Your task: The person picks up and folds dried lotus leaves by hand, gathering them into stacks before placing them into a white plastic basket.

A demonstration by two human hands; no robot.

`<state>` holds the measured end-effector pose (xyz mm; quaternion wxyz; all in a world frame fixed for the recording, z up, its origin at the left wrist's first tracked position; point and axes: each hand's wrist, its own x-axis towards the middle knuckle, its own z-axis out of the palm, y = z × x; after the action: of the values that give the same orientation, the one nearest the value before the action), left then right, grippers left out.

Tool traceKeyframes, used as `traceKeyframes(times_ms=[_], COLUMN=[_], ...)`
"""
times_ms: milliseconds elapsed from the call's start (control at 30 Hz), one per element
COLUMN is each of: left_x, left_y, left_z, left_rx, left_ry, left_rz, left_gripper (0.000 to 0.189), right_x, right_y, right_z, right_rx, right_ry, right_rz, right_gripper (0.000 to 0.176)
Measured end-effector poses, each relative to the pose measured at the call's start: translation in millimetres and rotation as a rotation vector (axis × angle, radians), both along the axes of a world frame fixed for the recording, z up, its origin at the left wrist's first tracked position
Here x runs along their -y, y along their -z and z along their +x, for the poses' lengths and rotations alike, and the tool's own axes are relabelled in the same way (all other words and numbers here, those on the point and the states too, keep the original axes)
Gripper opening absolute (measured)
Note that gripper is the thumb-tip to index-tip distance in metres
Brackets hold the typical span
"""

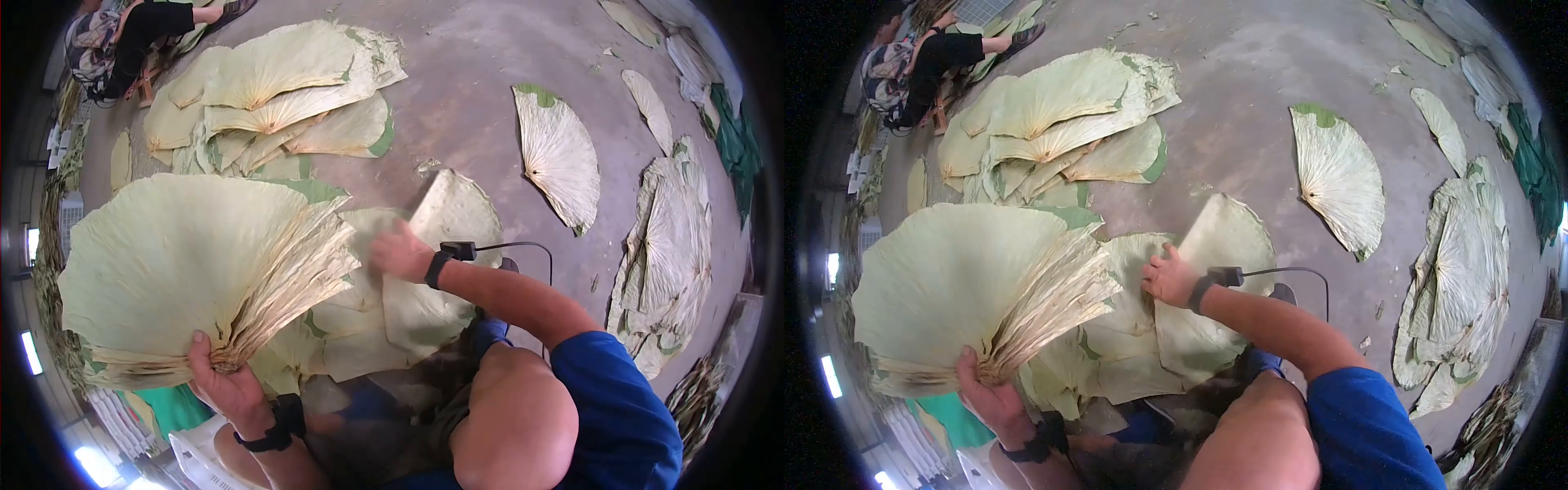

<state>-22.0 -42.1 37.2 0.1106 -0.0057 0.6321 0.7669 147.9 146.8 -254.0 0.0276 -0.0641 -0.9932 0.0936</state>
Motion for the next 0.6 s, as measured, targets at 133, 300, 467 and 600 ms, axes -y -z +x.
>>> traceKeyframes(times_ms=[133,300,467,600], left_x=[-4.0,-4.9,-15.0,-33.6], left_y=[-4.2,-6.3,-5.1,-10.9], left_z=[6.1,11.3,34.1,59.6], left_rx=[0.014,0.021,-0.151,0.013], left_ry=[0.016,0.099,0.185,0.208], left_rz=[0.036,0.049,-0.171,-0.053], left_gripper=[0.013,0.016,0.022,0.021], right_x=[-62.9,-173.6,-166.4,-131.5], right_y=[-45.1,-130.2,-180.4,-200.7], right_z=[26.9,122.0,175.9,183.1], right_rx=[-0.228,-0.597,-0.904,-1.162], right_ry=[0.288,0.794,1.059,0.978], right_rz=[-0.319,-0.675,-1.52,-1.592], right_gripper=[0.01,0.023,0.021,0.029])
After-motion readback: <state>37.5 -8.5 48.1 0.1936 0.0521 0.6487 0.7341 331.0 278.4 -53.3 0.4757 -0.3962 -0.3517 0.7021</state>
